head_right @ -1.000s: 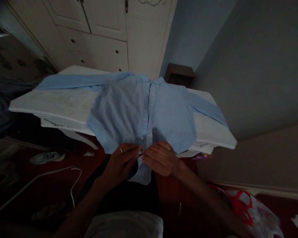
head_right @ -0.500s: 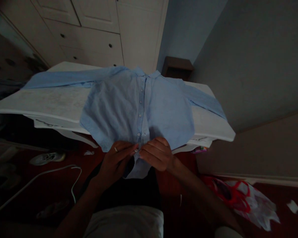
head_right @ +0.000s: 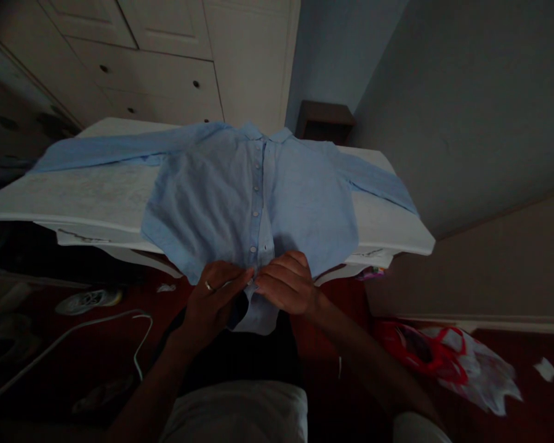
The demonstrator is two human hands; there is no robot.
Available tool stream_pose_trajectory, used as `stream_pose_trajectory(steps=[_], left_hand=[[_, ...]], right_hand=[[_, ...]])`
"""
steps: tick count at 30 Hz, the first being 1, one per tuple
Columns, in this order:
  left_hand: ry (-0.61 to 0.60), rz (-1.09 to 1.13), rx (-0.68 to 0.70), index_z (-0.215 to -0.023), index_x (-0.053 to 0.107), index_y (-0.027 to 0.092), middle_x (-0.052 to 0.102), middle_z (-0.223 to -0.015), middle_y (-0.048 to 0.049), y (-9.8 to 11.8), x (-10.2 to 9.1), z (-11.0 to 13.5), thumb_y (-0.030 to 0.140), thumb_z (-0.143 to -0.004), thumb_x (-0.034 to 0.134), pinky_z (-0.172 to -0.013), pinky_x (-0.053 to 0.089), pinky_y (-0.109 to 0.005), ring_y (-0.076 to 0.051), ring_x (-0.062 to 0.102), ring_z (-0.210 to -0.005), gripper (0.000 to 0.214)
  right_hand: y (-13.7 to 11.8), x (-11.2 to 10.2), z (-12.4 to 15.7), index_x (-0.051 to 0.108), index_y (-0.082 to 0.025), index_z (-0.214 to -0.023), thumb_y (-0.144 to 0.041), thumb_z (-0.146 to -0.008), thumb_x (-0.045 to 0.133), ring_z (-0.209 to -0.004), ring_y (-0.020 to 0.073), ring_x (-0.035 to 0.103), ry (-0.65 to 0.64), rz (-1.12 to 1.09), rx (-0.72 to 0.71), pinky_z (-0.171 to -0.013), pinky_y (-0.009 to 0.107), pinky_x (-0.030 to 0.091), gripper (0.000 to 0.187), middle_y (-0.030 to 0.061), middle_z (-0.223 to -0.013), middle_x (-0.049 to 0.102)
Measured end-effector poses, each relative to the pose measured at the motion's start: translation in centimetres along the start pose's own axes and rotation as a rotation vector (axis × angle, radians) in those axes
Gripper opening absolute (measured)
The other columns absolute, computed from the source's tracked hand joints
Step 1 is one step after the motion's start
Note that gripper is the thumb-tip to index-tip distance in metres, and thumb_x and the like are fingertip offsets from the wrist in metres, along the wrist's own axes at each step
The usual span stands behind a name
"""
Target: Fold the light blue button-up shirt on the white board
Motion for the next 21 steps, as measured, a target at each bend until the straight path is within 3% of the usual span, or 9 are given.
stream_pose_trajectory(steps=[5, 14, 21], left_hand=[[0.039, 0.014, -0.009, -0.128, 0.053, 0.021, 0.065, -0.098, -0.0069, 0.09, -0.01, -0.01, 0.007, -0.093, 0.045, -0.082, 0.049, -0.037, -0.017, 0.058, -0.092, 0.039], [-0.008, 0.123, -0.02, -0.127, 0.054, 0.026, 0.065, -0.099, -0.0062, -0.22, -0.14, -0.36, 0.011, -0.095, 0.042, -0.081, 0.05, -0.036, -0.017, 0.059, -0.094, 0.038], [-0.197, 0.316, -0.112, -0.136, 0.049, 0.025, 0.061, -0.113, -0.0103, -0.81, -0.8, -0.24, 0.012, -0.095, 0.038, -0.088, 0.05, -0.039, -0.019, 0.056, -0.105, 0.044]], right_hand=[[-0.28, -0.37, 0.31, 0.066, -0.024, -0.079, -0.022, -0.089, 0.06, -0.078, 0.015, 0.063, -0.038, 0.028, -0.051, -0.074, 0.035, 0.045, 0.011, -0.0013, -0.08, 0.071], [-0.18, -0.52, 0.75, 0.067, -0.029, -0.083, -0.022, -0.086, 0.064, -0.079, 0.0153, 0.064, -0.086, 0.063, -0.045, -0.076, 0.036, 0.046, 0.008, -0.0048, -0.085, 0.073], [-0.36, -0.41, 0.6, 0.065, -0.028, -0.083, -0.019, -0.086, 0.063, -0.079, 0.0151, 0.065, -0.087, 0.11, -0.059, -0.077, 0.037, 0.045, 0.009, -0.0047, -0.086, 0.074]])
Point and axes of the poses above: each hand's wrist, its own z-axis away from the middle knuckle, its own x-axis out of the palm, y = z × x, the point moved 3 cm from there along -z, towards the middle knuckle
